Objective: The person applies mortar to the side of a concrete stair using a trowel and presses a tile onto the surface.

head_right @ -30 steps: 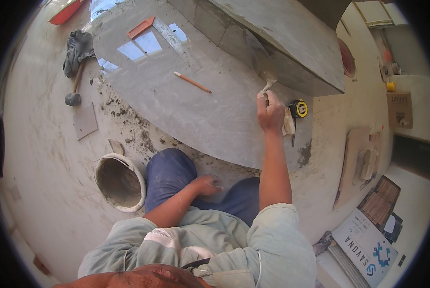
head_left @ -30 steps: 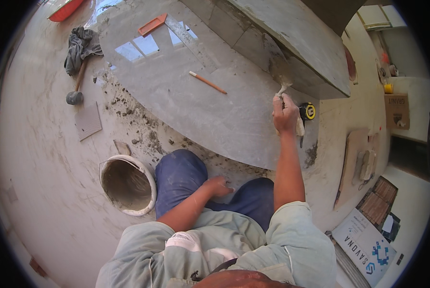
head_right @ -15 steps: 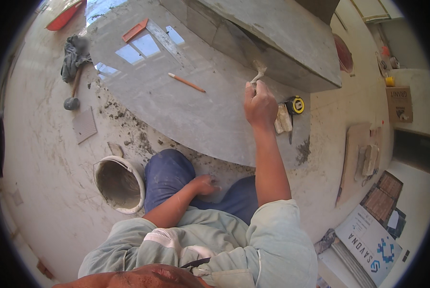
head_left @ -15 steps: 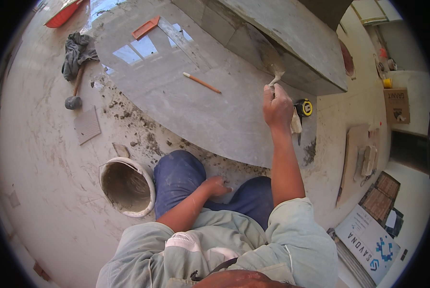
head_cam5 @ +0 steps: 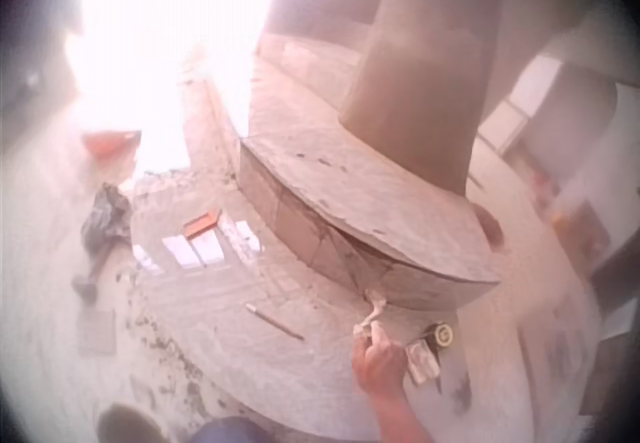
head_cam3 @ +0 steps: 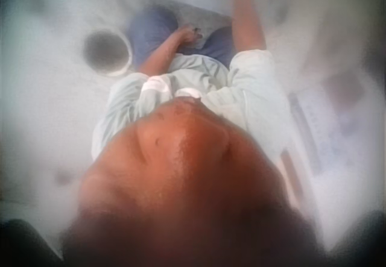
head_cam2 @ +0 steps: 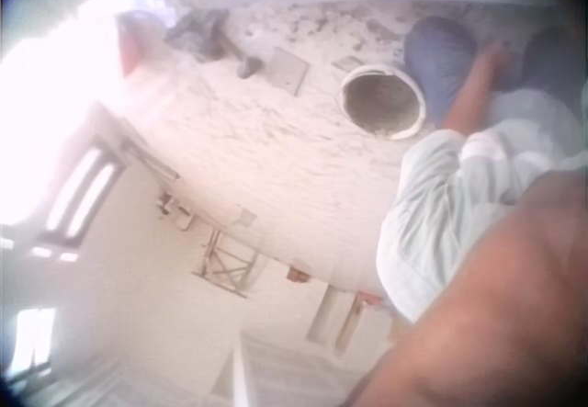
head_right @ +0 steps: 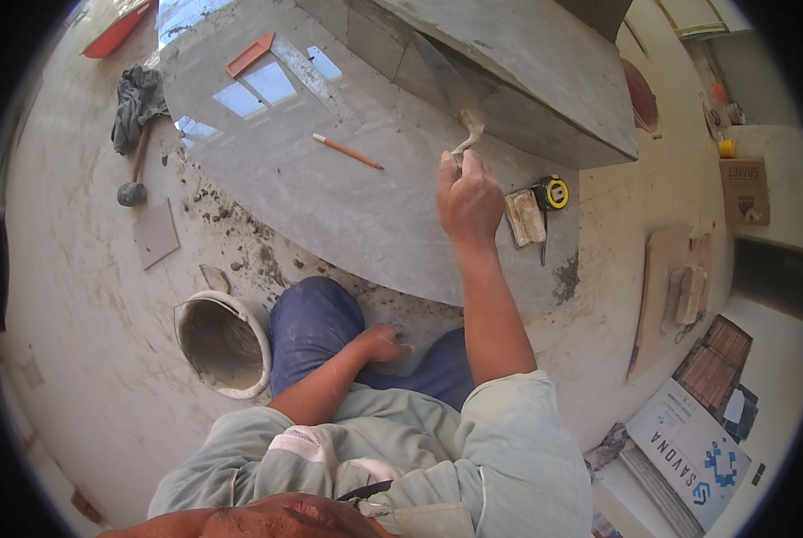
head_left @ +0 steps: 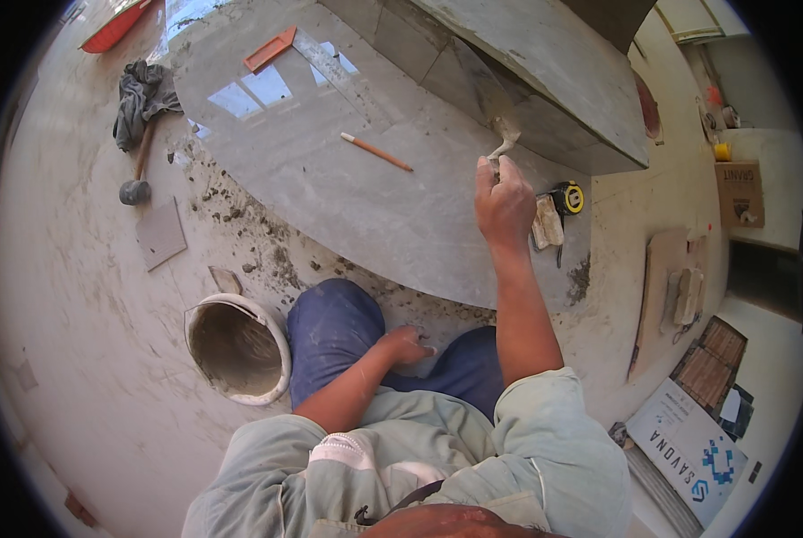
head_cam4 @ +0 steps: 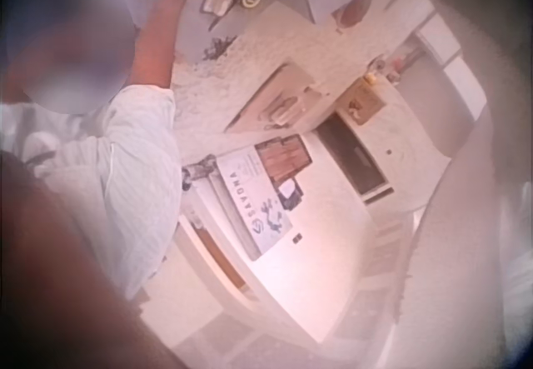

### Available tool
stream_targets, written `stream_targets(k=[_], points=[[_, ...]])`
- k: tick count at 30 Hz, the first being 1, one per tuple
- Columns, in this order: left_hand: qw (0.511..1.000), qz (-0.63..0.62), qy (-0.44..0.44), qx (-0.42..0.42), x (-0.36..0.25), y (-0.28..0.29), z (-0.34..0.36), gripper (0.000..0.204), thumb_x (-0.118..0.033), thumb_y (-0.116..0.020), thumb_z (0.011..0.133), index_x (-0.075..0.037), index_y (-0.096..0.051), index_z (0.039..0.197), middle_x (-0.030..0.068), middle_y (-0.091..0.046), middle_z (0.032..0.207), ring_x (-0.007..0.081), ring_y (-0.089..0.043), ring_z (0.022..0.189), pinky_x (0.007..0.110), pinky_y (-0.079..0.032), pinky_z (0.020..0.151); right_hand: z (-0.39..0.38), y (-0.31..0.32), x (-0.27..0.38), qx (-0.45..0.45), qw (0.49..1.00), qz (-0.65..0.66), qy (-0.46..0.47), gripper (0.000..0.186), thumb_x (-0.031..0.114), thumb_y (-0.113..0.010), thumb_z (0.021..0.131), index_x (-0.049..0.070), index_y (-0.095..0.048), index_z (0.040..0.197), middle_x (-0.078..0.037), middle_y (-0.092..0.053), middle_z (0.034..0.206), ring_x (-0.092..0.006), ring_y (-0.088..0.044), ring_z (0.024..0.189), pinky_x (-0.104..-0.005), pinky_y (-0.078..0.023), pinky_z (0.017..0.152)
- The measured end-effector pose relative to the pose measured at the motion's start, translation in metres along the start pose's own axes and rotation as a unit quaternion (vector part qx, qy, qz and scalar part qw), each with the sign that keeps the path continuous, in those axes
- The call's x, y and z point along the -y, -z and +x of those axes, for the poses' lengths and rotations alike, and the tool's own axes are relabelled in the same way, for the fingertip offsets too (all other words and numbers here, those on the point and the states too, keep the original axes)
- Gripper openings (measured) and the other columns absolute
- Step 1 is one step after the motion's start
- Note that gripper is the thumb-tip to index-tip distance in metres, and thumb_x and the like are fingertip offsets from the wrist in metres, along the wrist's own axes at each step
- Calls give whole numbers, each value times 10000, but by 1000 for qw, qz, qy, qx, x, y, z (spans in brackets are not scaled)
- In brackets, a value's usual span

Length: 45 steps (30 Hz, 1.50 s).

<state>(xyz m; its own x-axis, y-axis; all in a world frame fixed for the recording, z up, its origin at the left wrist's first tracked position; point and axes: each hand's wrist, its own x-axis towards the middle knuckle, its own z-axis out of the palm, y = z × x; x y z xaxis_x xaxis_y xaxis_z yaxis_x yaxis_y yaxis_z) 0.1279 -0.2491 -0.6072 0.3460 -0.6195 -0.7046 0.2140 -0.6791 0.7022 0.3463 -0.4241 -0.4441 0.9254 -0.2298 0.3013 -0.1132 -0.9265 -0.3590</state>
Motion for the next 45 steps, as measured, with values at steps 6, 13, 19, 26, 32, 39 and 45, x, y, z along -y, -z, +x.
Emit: stream_targets(k=[6,13,19,26,32,39,45], points=[[1000,-14,9,7,-2,1,-2,672,-488,-725,848,-41,-656,1346,243,-655,1327,389,-608,1263,432,-460,1086,-10,10,-2,4,999,-17,-40,421,329,-616,993,-73,-700,1085,-258,-730,955,-432,-714,873,-495,-569,740],[1000,-5,-8,-6,-6,-1,-3,679,-497,-723,844,-38,-656,1340,236,-657,1329,396,-618,1246,436,-467,1077,-38,16,-18,-4,999,-35,-28,396,308,-602,998,-69,-703,1066,-255,-729,962,-421,-711,890,-487,-565,763],[1000,3,-10,2,-4,0,-1,694,-514,-721,847,-37,-653,1346,237,-658,1328,399,-617,1244,438,-468,1071,-18,12,11,22,999,0,-26,375,317,-609,1000,-48,-692,1025,-238,-721,949,-424,-704,849,-490,-563,733],[1000,13,-6,5,2,-3,3,680,-497,-730,852,-40,-652,1349,237,-661,1325,393,-622,1243,426,-470,1071,-24,16,6,16,996,11,-84,400,328,-593,1011,-54,-693,1075,-245,-722,977,-426,-706,874,-491,-561,762],[1000,-1,17,2,0,-2,1,657,-489,-728,858,-52,-659,1344,226,-660,1335,378,-625,1245,420,-471,1071,-34,31,-13,34,991,12,-126,443,331,-595,1006,-87,-693,1119,-254,-730,996,-428,-707,943,-481,-559,812],[1000,0,-3,9,4,-7,6,654,-489,-729,856,-58,-661,1343,217,-665,1331,374,-630,1239,416,-475,1067,-56,54,-19,67,983,16,-172,445,336,-601,1002,-84,-707,1105,-248,-734,1031,-429,-709,954,-482,-563,809],[1000,4,-19,12,5,-7,5,666,-482,-735,848,-33,-660,1334,229,-664,1325,382,-630,1234,420,-473,1069,-46,10,17,-24,996,45,-69,390,335,-603,1000,-39,-711,1021,-237,-729,997,-414,-715,889,-487,-566,771]])
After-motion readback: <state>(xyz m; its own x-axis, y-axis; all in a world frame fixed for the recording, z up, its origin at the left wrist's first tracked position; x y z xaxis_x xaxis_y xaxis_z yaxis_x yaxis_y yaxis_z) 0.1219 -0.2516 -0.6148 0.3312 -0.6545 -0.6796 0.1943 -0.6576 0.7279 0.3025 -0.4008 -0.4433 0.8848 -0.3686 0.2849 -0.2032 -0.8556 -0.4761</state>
